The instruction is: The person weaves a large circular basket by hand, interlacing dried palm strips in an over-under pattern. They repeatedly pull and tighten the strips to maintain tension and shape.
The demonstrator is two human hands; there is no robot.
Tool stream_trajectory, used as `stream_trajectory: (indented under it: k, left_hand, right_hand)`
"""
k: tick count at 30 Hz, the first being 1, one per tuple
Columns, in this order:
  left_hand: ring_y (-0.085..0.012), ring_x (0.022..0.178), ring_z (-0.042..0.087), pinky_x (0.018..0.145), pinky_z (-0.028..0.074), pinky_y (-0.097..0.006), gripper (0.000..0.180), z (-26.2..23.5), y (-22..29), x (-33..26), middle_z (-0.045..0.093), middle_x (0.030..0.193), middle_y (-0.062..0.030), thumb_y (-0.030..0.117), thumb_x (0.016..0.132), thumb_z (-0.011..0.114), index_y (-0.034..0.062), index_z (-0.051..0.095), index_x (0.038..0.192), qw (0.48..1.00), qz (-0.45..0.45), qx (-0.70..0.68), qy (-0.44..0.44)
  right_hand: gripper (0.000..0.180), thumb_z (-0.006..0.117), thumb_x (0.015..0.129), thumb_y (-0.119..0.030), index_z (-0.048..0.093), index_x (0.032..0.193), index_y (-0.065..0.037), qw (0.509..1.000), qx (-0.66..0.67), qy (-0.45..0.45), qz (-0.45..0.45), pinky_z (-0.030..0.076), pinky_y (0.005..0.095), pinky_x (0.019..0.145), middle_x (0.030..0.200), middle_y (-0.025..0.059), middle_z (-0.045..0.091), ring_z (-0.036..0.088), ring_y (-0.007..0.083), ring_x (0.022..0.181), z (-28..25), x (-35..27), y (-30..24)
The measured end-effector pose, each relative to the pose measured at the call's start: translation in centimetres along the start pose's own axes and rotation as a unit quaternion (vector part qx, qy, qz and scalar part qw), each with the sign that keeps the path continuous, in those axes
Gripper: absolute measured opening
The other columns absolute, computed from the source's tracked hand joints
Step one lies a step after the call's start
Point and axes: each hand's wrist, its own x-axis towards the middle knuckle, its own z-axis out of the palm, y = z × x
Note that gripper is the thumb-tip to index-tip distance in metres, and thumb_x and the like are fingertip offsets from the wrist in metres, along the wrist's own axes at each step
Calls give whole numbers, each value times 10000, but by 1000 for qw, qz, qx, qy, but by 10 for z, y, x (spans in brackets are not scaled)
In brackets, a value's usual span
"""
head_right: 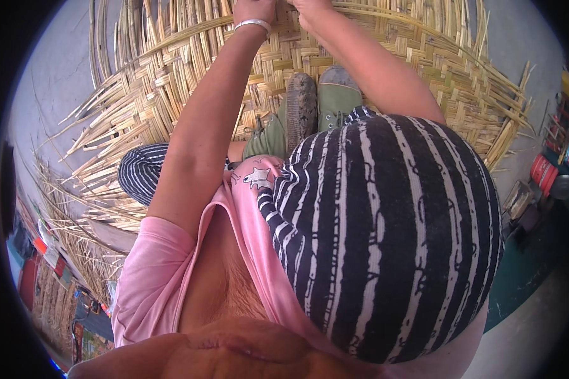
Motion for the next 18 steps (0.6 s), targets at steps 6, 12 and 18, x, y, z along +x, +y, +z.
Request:
stream_trajectory:
  k: [6, 12, 18]
  left_hand:
    - [-342, 888, 742, 803, 564, -427, 337, 12, -12, 12, 751, 954, -252, 265, 876, 690, -3, 758, 1068, 999, -18, -32, 3]
    - [-194, 793, 701, 687, 571, -342, 347, 1, -36, 26, 749, 931, -128, 187, 960, 699, -44, 692, 1219, 957, -15, -258, -130]
    - [-167, 828, 685, 691, 570, -301, 405, -24, -35, -5, 721, 1067, -114, 210, 1007, 675, -1, 624, 1350, 954, 110, -267, -79]
  right_hand:
    - [99, 583, 1037, -114, 596, 1110, -48, 990, 109, 30, 85, 572, 333, 754, 956, 115, 711, 696, 208, 837, -5, -15, -12]
    - [183, 607, 1039, -161, 603, 1181, -46, 990, 70, -16, 121, 587, 350, 828, 1028, 113, 728, 703, 204, 901, -5, -58, -26]
    - [138, 620, 1030, -120, 654, 1153, -67, 996, -9, -20, 89, 560, 267, 761, 1004, 51, 732, 689, 140, 907, -8, -48, -41]
